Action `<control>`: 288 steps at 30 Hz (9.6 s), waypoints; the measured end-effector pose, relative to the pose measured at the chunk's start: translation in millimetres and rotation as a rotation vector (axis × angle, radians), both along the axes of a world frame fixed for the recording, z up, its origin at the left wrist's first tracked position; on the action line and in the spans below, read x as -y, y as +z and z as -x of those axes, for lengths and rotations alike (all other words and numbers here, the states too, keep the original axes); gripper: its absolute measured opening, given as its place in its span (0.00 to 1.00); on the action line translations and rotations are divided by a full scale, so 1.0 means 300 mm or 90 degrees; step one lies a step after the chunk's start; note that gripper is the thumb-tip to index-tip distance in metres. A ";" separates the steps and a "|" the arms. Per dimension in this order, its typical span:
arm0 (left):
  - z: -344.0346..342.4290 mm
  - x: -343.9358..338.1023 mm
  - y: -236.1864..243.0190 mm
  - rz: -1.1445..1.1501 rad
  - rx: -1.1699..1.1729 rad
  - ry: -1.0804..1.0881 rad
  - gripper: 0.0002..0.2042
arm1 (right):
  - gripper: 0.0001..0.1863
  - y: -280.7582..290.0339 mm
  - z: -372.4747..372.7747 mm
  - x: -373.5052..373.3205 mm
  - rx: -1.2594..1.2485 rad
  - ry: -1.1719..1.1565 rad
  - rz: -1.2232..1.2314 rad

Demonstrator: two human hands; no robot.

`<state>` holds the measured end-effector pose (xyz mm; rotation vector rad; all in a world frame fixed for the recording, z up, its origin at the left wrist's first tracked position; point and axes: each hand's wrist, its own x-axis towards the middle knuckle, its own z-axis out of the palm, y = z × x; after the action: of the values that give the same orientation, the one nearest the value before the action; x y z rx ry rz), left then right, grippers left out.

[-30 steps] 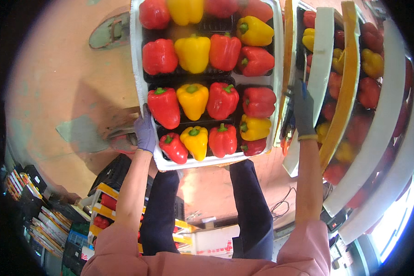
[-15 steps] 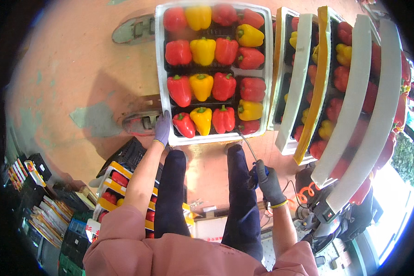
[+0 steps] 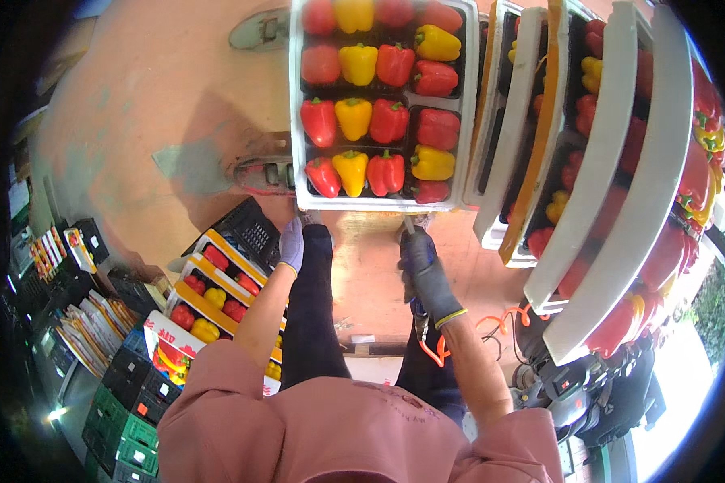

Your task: The person arranges red and yellow bell peppers in white trays using a handheld air gun to adjust their positions. The person repeatedly picks up and places peppers to align them neatly within the trays.

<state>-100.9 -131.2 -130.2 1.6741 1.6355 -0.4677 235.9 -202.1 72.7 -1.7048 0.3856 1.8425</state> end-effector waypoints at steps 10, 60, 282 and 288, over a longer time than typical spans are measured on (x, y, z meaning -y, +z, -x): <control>-0.094 0.322 0.021 0.036 0.177 0.332 0.24 | 0.35 0.287 -0.186 0.182 -0.008 0.268 -0.012; -1.896 -0.175 0.819 0.000 0.605 0.233 0.24 | 0.35 0.981 -2.308 -0.204 0.766 0.476 -0.072; -3.721 1.254 1.561 -0.210 0.519 -0.834 0.22 | 0.27 1.288 -3.075 1.901 0.472 0.039 0.109; -3.993 1.206 1.565 -0.410 0.486 -0.670 0.28 | 0.30 1.271 -3.159 1.855 0.394 0.061 0.159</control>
<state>1097.0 -492.9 339.3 2.6755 0.2423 0.2819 1183.6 -758.7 454.1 -2.3835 0.2814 1.2638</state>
